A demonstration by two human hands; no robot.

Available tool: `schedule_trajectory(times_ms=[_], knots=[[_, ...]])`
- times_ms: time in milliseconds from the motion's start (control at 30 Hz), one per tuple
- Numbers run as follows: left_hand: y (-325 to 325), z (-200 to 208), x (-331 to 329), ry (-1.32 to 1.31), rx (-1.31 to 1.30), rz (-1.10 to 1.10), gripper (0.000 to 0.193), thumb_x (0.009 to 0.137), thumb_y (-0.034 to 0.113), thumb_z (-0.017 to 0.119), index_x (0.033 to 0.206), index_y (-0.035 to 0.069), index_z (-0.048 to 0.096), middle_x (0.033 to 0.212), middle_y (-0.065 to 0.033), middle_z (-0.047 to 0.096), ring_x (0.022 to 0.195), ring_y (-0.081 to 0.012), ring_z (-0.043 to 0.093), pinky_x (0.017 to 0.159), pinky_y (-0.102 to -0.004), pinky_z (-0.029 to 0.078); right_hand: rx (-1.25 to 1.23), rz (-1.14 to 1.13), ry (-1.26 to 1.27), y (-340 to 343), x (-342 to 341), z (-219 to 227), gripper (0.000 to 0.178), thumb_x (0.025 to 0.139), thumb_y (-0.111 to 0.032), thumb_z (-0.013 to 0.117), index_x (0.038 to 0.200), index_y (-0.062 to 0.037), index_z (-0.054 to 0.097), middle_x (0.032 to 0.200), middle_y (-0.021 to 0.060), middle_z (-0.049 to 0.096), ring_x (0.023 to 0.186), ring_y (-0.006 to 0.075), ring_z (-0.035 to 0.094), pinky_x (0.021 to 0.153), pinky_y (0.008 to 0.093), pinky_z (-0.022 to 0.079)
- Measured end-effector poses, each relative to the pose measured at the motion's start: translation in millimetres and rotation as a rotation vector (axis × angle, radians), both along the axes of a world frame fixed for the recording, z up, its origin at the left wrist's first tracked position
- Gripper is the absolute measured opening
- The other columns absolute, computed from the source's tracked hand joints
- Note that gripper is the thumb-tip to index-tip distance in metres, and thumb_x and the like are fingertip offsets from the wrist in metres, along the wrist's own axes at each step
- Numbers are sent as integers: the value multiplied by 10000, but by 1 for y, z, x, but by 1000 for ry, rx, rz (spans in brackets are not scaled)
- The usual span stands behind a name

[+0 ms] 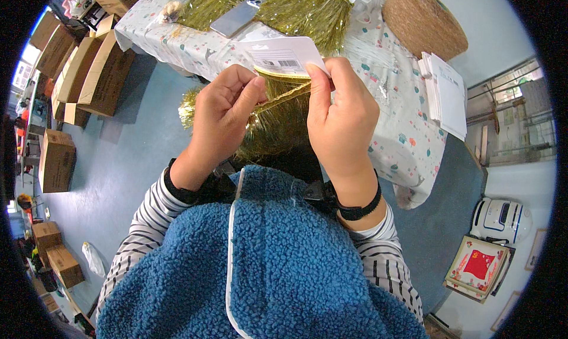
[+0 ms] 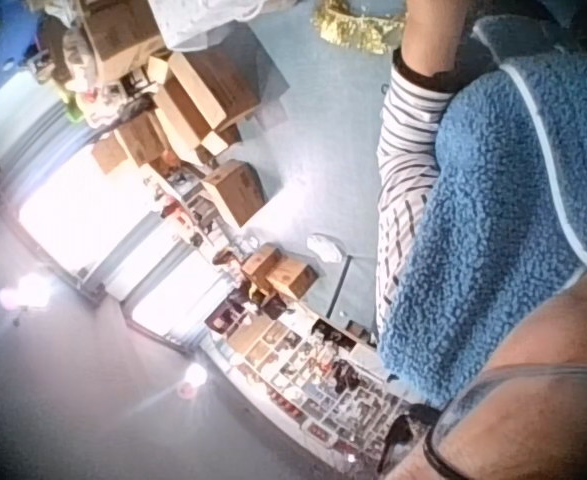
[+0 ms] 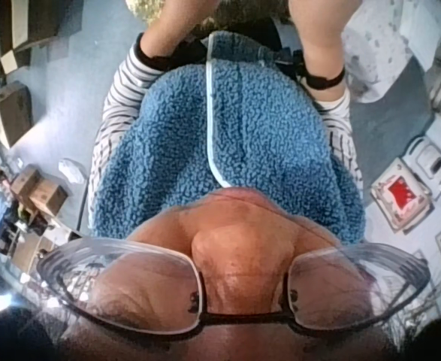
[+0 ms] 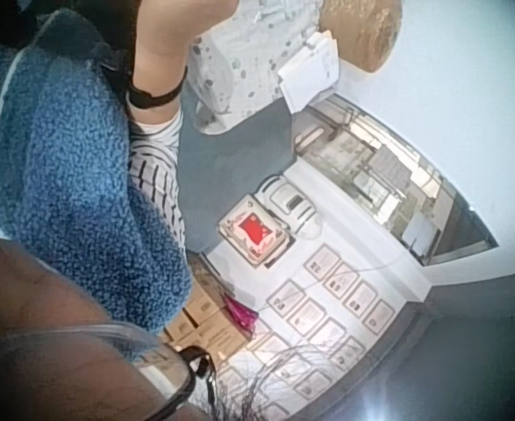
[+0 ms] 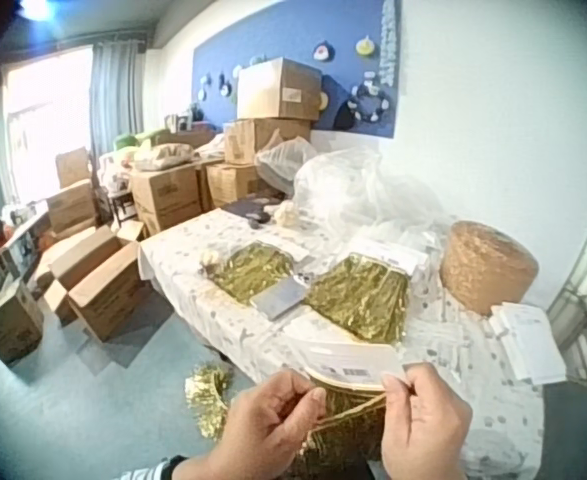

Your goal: The person repeatedly packages gold tinsel garland into white cardboard headers. They align the tinsel, fold the header over it, and secure it with a twist tie. The person handles multiple tinsel bundles and headers, placing finished units on a nearby table.

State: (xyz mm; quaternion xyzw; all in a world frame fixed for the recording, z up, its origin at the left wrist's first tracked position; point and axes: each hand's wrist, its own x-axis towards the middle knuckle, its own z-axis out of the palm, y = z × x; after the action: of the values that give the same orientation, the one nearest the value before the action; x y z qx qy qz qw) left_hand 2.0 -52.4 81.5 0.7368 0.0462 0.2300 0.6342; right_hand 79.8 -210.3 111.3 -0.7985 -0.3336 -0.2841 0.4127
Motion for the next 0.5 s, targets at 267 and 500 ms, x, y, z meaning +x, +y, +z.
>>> schedule_trajectory(times_ms=[267, 500], knots=[[-3, 10, -4, -46, 68, -101, 244, 950, 116, 716, 1150, 3, 631, 827, 27, 598, 699, -7, 504, 577, -176, 383, 5, 8, 21, 0, -1, 2, 112, 950, -78, 662, 892, -24, 584, 710, 150, 597, 608, 325, 604, 552, 381, 461], [-3, 18, 0, -215, 489, 35, 458, 774, 194, 871, 1152, 35, 667, 812, -40, 623, 633, -121, 526, 575, -268, 445, 17, 42, 16, 3, -1, 2, 105, 949, -69, 658, 890, -23, 584, 716, 155, 597, 614, 334, 603, 557, 394, 463]])
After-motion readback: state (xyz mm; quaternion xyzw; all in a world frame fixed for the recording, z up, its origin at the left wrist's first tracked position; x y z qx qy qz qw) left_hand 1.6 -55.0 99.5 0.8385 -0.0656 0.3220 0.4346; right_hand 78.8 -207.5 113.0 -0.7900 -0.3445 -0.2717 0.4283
